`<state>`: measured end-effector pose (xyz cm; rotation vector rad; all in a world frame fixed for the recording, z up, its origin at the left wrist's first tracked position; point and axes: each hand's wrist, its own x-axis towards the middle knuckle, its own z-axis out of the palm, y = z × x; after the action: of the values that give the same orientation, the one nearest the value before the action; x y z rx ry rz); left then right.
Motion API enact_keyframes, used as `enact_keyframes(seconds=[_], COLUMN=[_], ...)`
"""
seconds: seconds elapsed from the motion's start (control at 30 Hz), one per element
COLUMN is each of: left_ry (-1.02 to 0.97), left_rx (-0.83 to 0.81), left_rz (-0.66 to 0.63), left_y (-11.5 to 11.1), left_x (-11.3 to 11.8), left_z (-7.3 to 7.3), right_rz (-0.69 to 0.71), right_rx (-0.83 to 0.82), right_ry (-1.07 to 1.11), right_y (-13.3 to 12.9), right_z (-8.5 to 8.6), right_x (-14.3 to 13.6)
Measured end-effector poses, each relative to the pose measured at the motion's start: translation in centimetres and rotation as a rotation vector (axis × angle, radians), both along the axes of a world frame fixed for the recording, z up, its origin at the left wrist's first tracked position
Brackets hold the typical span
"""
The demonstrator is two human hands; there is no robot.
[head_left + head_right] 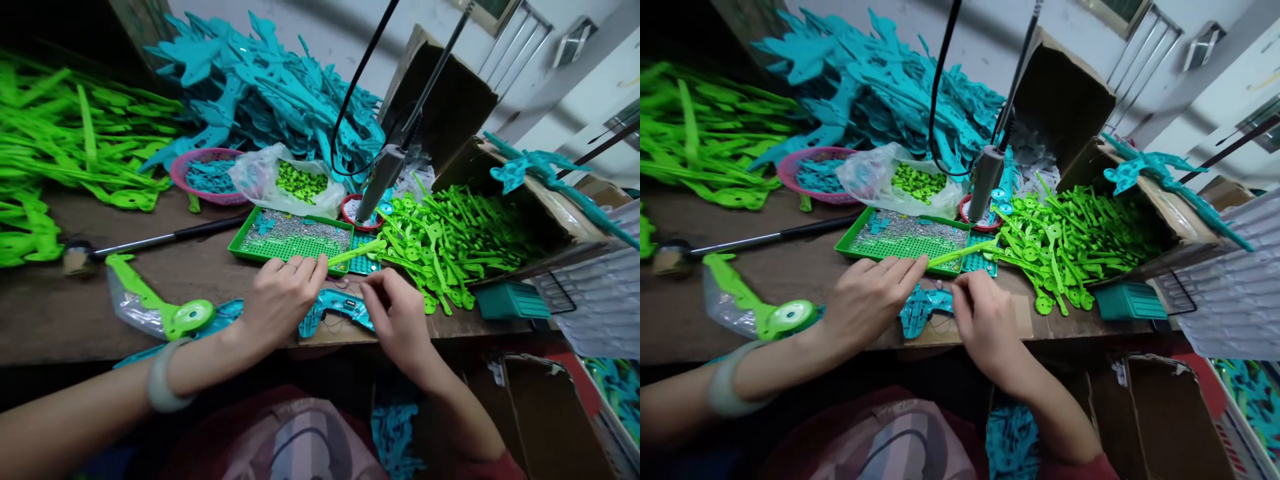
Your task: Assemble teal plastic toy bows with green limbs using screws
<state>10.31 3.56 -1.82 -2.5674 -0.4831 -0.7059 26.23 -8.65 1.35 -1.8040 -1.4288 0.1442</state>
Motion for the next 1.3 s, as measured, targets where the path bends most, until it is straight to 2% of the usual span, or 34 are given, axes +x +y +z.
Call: enact_keyframes(seconds=[0.1, 0.23, 0.37, 0.47, 0.53, 0.63, 0.73, 0.8, 0.87, 0.9, 1.03, 1.1, 1.17, 1.3], left_ry=[0.028, 0.062, 0.078, 0.139, 0.155, 0.06, -0.06, -0.086, -0.071, -0.06, -0.054, -0.072, -0.093, -0.145], left_rx=[0.033, -0.008, -0.057, -0.24, -0.52, -1.067, -1.554, -1.786, -1.891, -1.885, -1.677, -1.653, -1.732, -2.044], left_rz=[0.002, 0.0, -0.002, 0.016, 0.044, 0.0, -0.196, -0.308, -0.356, -0.357, -0.288, -0.277, -0.296, -0.31], left_y=[-0.4, -0.5, -0.4, -0.1, 0.5, 1.5, 1.9, 1.7, 1.4, 1.2, 0.6, 0.4, 0.0, -0.7], left_x=[0.4, 0.6, 0.6, 0.8, 1.2, 1.5, 1.3, 0.8, 0.2, -0.1, -0.9, -1.1, -1.2, -1.4], left_z=[-0.2, -0.5, -0.2, 0.1, 0.2, 0.0, -0.1, 0.2, 0.6, 0.8, 1.1, 1.1, 0.9, 0.9], right_rz=[-0.083, 0.051, 0.091, 0.191, 0.261, 0.316, 0.329, 0.298, 0.255, 0.245, 0.218, 0.207, 0.215, 0.212], right_rx=[-0.017, -0.087, -0.075, -0.101, -0.132, -0.071, 0.13, 0.218, 0.246, 0.245, 0.186, 0.162, 0.157, 0.159], right_ry=[0.083, 0.441, 0.775, 0.912, 0.835, 0.371, -0.204, -0.455, -0.566, -0.569, -0.472, -0.443, -0.433, -0.438], right_y=[1.1, 2.2, 3.0, 2.8, 2.0, 0.0, -1.7, -2.3, -2.7, -2.8, -3.4, -3.4, -3.3, -2.9], right_z=[-0.1, -0.4, -0.5, -0.1, 0.3, 0.0, -2.1, -4.0, -5.9, -6.7, -8.7, -9.1, -9.4, -9.5], right_x=[0.7, 1.9, 3.0, 2.7, 1.5, -0.8, -2.5, -3.0, -3.1, -3.0, -3.1, -3.2, -3.4, -3.9])
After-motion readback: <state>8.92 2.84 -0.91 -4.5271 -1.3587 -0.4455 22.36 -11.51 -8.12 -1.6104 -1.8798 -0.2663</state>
